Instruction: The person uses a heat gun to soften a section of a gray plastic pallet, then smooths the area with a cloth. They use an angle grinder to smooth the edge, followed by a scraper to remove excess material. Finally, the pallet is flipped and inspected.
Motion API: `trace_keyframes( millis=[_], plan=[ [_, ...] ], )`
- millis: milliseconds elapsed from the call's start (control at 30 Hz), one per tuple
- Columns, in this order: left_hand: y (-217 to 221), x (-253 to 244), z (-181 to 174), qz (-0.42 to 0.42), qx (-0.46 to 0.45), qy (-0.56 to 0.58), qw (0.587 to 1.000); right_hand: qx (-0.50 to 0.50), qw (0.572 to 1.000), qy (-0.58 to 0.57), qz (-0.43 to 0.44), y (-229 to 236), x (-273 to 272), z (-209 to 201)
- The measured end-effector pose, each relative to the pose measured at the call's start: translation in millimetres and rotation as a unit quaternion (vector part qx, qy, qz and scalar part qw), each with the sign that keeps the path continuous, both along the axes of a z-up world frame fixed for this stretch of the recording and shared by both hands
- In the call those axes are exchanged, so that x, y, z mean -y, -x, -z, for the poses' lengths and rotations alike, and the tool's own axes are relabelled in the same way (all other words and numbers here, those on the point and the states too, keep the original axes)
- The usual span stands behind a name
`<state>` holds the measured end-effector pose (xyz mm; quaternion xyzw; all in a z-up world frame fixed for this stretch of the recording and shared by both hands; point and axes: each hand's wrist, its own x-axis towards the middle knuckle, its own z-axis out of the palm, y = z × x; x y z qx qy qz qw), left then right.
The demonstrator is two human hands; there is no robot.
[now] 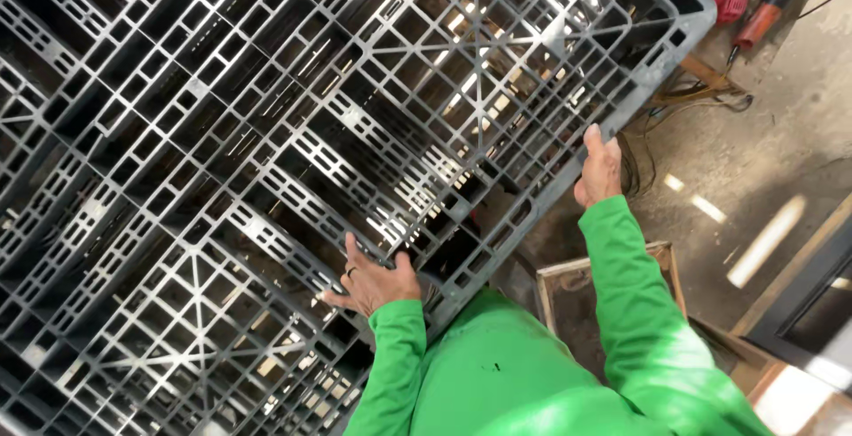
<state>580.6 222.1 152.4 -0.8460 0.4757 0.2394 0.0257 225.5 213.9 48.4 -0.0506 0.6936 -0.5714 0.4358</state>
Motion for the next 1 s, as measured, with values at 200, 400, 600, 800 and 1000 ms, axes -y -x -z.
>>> trace_keyframes(
  millis=[200,400,600,800,1000],
  plan=[
    [6.6,0.7,18.0,0.015,0.007,0.082,0.997,0.018,0.999,-0.043,-0.010,10.3,23.0,-12.3],
    [-2.1,0.4,24.7,0.018,0.026,0.065,0.997,0.127,0.985,0.094,-0.066,16.7,19.5,-12.3],
    [2.3,-2.0,25.3,-0.018,0.030,0.069,0.997,0.244,0.961,0.044,-0.125,34.4,19.1,-24.0],
    [20.5,0.3,30.5,-0.029,0.094,0.115,0.989,0.392,0.891,-0.013,-0.230,83.4,34.7,-30.5],
    [23.1,-2.9,34.6,-0.120,0.082,0.043,0.988,0.414,0.833,0.000,-0.367,105.8,25.6,-18.3]
  ],
)
